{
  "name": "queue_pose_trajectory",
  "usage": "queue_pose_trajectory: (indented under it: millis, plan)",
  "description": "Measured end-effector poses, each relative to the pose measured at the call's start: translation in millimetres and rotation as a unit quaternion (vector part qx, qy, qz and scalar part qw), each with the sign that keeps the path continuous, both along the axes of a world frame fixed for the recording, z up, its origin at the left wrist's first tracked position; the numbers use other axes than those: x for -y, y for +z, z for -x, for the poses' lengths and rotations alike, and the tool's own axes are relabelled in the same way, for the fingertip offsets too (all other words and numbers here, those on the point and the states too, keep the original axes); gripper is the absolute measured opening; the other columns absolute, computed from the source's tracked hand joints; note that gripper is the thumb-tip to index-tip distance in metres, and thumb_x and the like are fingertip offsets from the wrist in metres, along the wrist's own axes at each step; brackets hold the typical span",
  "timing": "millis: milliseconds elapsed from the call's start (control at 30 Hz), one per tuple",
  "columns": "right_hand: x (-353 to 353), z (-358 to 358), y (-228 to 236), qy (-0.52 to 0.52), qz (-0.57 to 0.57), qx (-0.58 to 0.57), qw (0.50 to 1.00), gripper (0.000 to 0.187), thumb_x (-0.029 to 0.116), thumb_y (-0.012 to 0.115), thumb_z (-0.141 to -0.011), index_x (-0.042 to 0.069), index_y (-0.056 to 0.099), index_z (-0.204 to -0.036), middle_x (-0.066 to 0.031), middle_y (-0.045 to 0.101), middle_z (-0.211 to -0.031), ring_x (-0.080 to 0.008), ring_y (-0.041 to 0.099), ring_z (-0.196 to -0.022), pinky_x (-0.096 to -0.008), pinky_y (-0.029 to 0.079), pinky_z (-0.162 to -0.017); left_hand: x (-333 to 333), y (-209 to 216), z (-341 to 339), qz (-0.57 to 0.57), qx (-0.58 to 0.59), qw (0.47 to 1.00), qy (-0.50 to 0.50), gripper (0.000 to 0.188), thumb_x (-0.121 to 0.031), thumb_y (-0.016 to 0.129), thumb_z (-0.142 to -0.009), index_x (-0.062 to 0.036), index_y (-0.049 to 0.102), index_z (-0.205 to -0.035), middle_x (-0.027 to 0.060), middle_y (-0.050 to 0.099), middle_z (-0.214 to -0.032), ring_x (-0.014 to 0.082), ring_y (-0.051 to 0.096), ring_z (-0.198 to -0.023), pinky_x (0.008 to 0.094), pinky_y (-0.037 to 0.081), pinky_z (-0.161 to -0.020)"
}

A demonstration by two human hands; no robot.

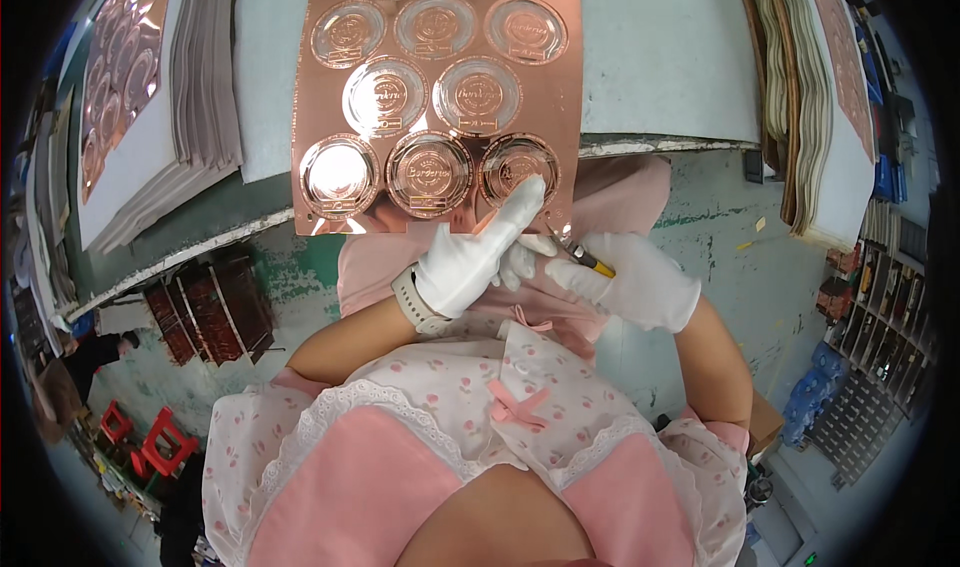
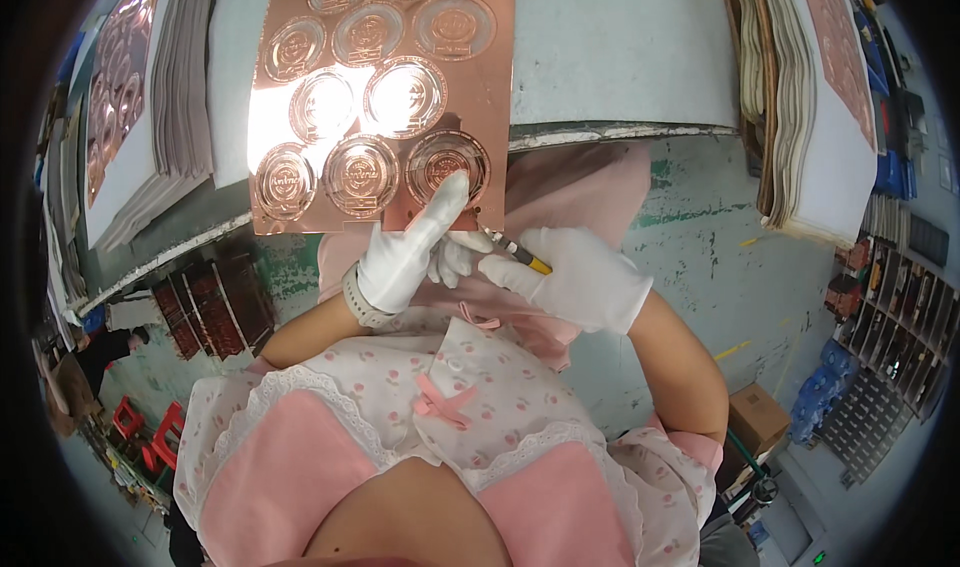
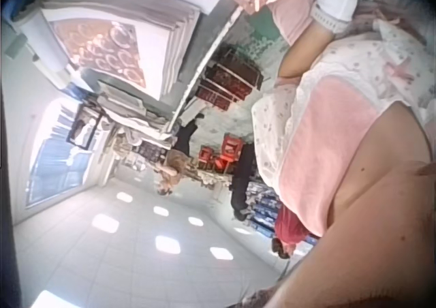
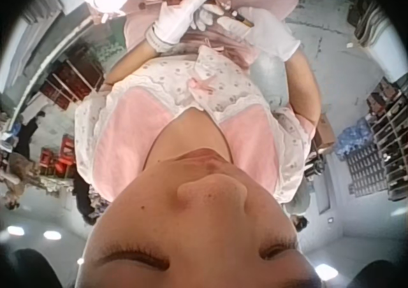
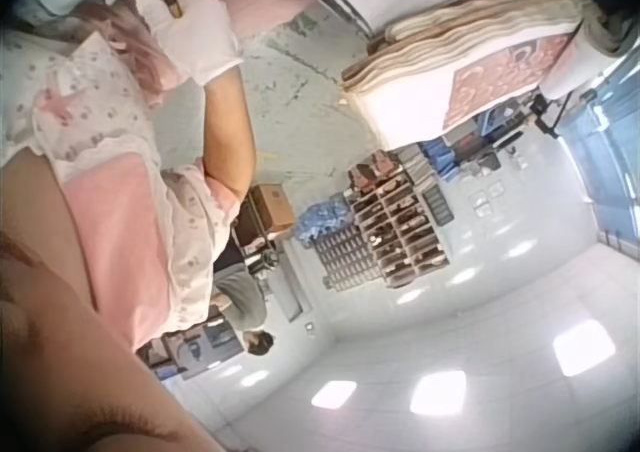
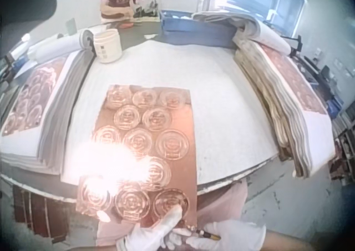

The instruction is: The person uses pliers to trim the edges of circular copper foil stickers on a sheet. They work systematically across the sheet, removing excess material from around each circle. The person occasionally flips the sheet to access different areas.

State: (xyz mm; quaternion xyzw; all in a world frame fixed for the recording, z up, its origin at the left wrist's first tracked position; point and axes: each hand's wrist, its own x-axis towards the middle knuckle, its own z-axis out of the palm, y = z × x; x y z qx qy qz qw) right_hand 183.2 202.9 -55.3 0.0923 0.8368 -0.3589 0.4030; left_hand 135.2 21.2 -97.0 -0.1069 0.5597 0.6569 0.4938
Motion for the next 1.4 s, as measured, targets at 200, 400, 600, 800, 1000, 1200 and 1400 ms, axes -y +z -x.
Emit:
queue_pose_trajectory:
  millis: [200, 400, 600, 800, 1000, 1200, 1400]
  plan:
    - [1.1, 11.2, 9.0, 0.088, -0.04, -0.002, 0.995, 0.048, 0.044, 0.053, -0.084, -0.003, 0.058, -0.077, -0.0165, 0.054, -0.059, -0.0259, 0.052, -0.052, -0.0337, 0.042, -0.051, -2.3, 0.2, 0.8, 0.012, 0.005, 1.0, -0.004, 0.047, -0.048, 0.051, -0.086, -0.0122, 0.055, -0.117, 0.0087, 0.063, -0.082, 0.0075, 0.053, -0.059, 0.0207, 0.042, -0.049]
    - [-1.4, 20.8, 23.2, 0.14, -0.033, 0.003, 0.99, 0.045, 0.044, 0.052, -0.083, -0.001, 0.057, -0.088, -0.0188, 0.06, -0.073, -0.0335, 0.059, -0.067, -0.0378, 0.046, -0.058, -4.0, 5.5, 3.9, 0.014, -0.001, 0.999, -0.036, 0.045, -0.045, 0.044, -0.09, -0.0194, 0.046, -0.127, 0.0079, 0.063, -0.087, 0.0073, 0.054, -0.063, 0.0198, 0.042, -0.052]
    - [2.8, -20.4, -14.1, -0.099, 0.105, -0.029, 0.989, 0.044, 0.041, 0.06, -0.082, -0.003, 0.057, -0.087, -0.0122, 0.058, -0.066, -0.019, 0.057, -0.06, -0.0303, 0.045, -0.056, 2.1, -9.5, -3.0, -0.017, -0.024, 0.998, -0.061, 0.045, -0.043, 0.036, -0.093, -0.0236, 0.036, -0.134, 0.0062, 0.061, -0.09, 0.0068, 0.055, -0.068, 0.0192, 0.043, -0.056]
    - [16.0, -30.0, -31.3, -0.206, 0.153, -0.028, 0.966, 0.04, 0.036, 0.055, -0.087, -0.004, 0.058, -0.089, -0.0078, 0.055, -0.06, -0.0117, 0.052, -0.056, -0.0283, 0.043, -0.052, -1.4, 4.8, 1.8, 0.044, -0.016, 0.998, -0.031, 0.048, -0.049, 0.049, -0.087, -0.0049, 0.06, -0.102, 0.005, 0.061, -0.076, 0.0073, 0.055, -0.058, 0.0204, 0.043, -0.05]
    - [19.1, -20.5, -17.2, -0.134, 0.116, 0.004, 0.984, 0.035, 0.023, 0.054, -0.086, 0.001, 0.052, -0.112, -0.0113, 0.055, -0.069, -0.0189, 0.055, -0.061, -0.032, 0.045, -0.056, -6.0, 1.1, -0.4, 0.047, -0.023, 0.998, -0.024, 0.052, -0.052, 0.048, -0.086, -0.0017, 0.061, -0.095, 0.003, 0.059, -0.07, 0.0078, 0.051, -0.053, 0.0206, 0.04, -0.048]
    - [-4.6, -0.3, 2.6, 0.253, -0.001, -0.07, 0.965, 0.057, 0.02, 0.057, -0.078, 0.004, 0.036, -0.129, -0.0173, 0.054, -0.086, -0.0329, 0.057, -0.076, -0.0379, 0.047, -0.062, -7.4, -0.8, -5.4, 0.057, -0.017, 0.996, -0.059, 0.057, -0.055, 0.041, -0.088, -0.0037, 0.057, -0.108, 0.0022, 0.058, -0.072, 0.0072, 0.05, -0.055, 0.019, 0.039, -0.051]
    - [4.7, -10.9, 14.2, -0.025, -0.041, -0.039, 0.998, 0.051, 0.047, 0.057, -0.08, -0.003, 0.057, -0.088, -0.0155, 0.06, -0.07, -0.0304, 0.058, -0.064, -0.0342, 0.046, -0.059, -5.5, -8.7, -10.1, 0.03, -0.104, 0.993, -0.038, 0.061, -0.058, 0.04, -0.086, -0.0038, 0.057, -0.109, 0.0033, 0.059, -0.075, 0.0076, 0.051, -0.06, 0.0208, 0.04, -0.056]
